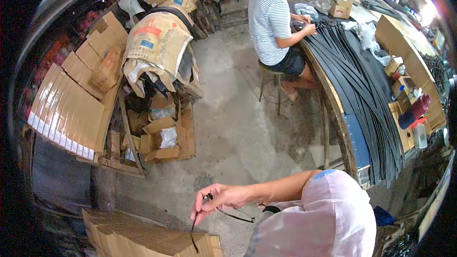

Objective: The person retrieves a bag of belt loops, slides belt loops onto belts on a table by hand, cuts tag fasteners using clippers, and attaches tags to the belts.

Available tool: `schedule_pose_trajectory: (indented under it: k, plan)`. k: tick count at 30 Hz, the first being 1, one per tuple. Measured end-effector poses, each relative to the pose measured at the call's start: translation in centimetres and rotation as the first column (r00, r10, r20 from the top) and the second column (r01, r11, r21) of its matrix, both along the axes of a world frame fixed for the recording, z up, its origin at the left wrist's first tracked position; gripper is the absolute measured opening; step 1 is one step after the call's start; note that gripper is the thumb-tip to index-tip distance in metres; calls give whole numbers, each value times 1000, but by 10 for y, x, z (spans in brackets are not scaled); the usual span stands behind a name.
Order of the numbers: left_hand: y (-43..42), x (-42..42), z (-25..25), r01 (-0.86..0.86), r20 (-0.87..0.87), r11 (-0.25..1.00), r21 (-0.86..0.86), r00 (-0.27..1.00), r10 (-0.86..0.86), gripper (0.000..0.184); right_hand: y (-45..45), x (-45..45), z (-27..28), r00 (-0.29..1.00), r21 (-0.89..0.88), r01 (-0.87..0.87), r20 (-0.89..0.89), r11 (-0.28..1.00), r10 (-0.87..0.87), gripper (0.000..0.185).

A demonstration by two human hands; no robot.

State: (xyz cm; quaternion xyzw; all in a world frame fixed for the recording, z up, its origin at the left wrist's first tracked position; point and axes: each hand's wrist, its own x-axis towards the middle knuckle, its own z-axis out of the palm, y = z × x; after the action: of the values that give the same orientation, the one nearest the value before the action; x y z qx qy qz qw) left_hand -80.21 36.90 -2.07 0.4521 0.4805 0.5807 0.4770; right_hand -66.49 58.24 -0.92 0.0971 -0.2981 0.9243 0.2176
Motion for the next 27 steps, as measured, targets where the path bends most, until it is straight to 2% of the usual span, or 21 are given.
schedule_pose_trajectory:
  k: [2, 3, 5, 6, 9, 13, 16, 17, 18, 20, 21, 23, 24, 25, 26, 27]
  plan:
    - [-1, 1, 0, -18, 16, 1000, -13, 1000, 18, 16, -9, 4, 19, 986, -41, -113, -124, 993, 107, 13]
    - [0, 3, 0, -32, 26, 999, -13, 999, 33, 16, -17, 4, 27, 987, -49, -107, -123, 993, 101, 13]
    - [0, 7, -4, -55, 44, 998, -17, 997, 56, 16, -32, 5, 41, 973, 102, -146, -163, 984, 161, 12]
    - [2, 7, -4, -44, 50, 999, -11, 998, 45, 16, -40, 6, 45, 978, 100, -125, -156, 987, 140, 12]
    - [0, 13, -8, -25, 77, 1000, 3, 997, 25, 16, -68, 10, 55, 969, 321, -31, -222, 947, 107, 14]
    - [-23, 13, -5, 2, 130, 998, 66, 991, -10, 16, -105, 22, 54, 966, 351, 22, -249, 936, 71, 13]
    - [-51, 9, 5, 24, 176, 990, 141, 983, -49, 15, -129, 30, 59, 972, 463, -44, -186, 885, 145, 9]
    - [-65, 6, 12, 29, 198, 983, 181, 978, -65, 15, -136, 28, 61, 963, 553, 42, -244, 832, 114, 8]
    - [-79, 7, 19, 20, 210, 976, 216, 975, -66, 15, -142, 26, 64, 943, 556, -37, -255, 830, 214, 8]
    - [-106, 14, 29, 29, 233, 959, 281, 967, -98, 15, -153, 16, 67, 894, 664, 267, -441, 698, 78, 14]
    - [-118, 19, 34, 31, 240, 949, 315, 964, -111, 15, -153, 11, 67, 871, 694, 242, -464, 678, 164, 15]
    - [-122, 19, 42, 103, 110, 918, 383, 982, -156, 11, -154, 4, 63, 823, 781, 201, -463, 592, 331, 21]
    - [-122, 21, 51, -65, 103, 912, 405, 994, 25, 11, -157, 1, 65, 805, 836, 206, -441, 510, 398, 25]
    - [-134, 23, 56, -82, 59, 899, 431, 996, 62, 8, -165, -26, 80, 660, 859, 63, -418, 509, 624, 25]
    - [-128, 20, 59, 66, 14, 905, 421, 997, -79, 5, -161, -27, 96, 654, 927, 159, -357, 340, 667, 27]
    - [-129, 19, 57, 1, 20, 901, 435, 1000, -11, 5, -156, -31, 105, 667, 949, 269, -305, 163, 679, 30]
